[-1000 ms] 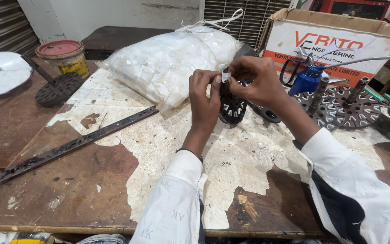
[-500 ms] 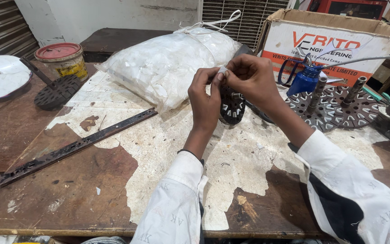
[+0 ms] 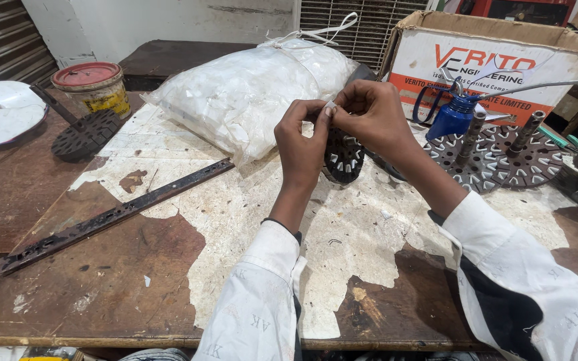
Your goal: The person sits at a workbench fitting small white pieces into the slots of a black circular clutch plate. They press each piece into place by hand, use scissors to trim pieces to size, and continue fitting pieces around the disc.
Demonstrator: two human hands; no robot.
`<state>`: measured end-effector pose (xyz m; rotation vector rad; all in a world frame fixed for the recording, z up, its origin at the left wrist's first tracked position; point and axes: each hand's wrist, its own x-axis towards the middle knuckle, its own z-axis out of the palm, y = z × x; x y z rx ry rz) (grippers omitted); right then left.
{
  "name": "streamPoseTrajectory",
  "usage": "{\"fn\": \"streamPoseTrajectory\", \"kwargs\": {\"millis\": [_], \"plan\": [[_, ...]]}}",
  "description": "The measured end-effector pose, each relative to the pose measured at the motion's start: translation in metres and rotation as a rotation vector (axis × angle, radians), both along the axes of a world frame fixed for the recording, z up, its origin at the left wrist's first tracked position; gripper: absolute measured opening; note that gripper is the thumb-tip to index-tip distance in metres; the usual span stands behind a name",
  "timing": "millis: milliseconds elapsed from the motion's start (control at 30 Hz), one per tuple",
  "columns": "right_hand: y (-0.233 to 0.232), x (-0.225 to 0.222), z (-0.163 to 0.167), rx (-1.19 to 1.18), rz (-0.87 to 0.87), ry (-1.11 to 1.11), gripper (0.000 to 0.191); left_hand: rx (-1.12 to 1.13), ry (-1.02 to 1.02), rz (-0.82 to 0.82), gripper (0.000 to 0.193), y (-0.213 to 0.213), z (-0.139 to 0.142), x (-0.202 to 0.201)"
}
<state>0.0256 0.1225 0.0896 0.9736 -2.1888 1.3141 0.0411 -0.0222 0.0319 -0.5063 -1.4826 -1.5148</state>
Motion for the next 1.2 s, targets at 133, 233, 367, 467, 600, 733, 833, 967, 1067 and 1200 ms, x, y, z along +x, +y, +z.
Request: {"fn": "streamPoseTrajectory", "kwargs": {"millis": [133, 233, 367, 467, 600, 733, 833, 967, 1067, 1200], "plan": [[-0.001, -0.002, -0.002, -0.016, -0.032, -0.014, 0.012, -0.012, -0.005, -0.018, 0.008, -0.002, 0.0, -0.001], [-0.002, -0.003, -0.003, -0.033, -0.031, -0.027, 0.011, -0.03, -0.039, -0.033, 0.007, -0.005, 0.0, -0.002], [-0.003, -0.002, -0.002, -0.056, -0.014, -0.051, 0.01, -0.039, -0.054, -0.087, 0.007, -0.009, 0.001, -0.001], [-0.005, 0.001, -0.001, -0.088, 0.018, -0.074, 0.008, -0.042, -0.049, -0.124, 0.008, -0.011, 0.002, 0.001], [-0.005, 0.005, 0.005, -0.081, 0.022, -0.05, 0.007, 0.037, -0.029, -0.225, 0.011, -0.009, 0.003, 0.004], [-0.007, 0.009, 0.01, -0.052, 0.028, 0.012, 0.008, 0.106, -0.023, -0.28, 0.012, -0.007, 0.005, 0.002], [-0.008, 0.014, 0.011, 0.03, -0.024, 0.065, 0.01, 0.111, -0.03, -0.238, 0.013, -0.006, 0.004, -0.001], [-0.01, 0.015, 0.011, 0.059, -0.028, 0.036, 0.013, 0.065, -0.052, -0.135, 0.015, -0.007, 0.001, -0.009], [-0.008, 0.009, 0.013, 0.035, 0.037, -0.066, 0.015, 0.043, -0.056, -0.062, 0.015, -0.005, -0.001, -0.013], [0.003, -0.002, 0.021, 0.018, 0.055, -0.279, 0.018, 0.038, -0.075, -0.058, 0.015, -0.001, -0.002, -0.014]]}}
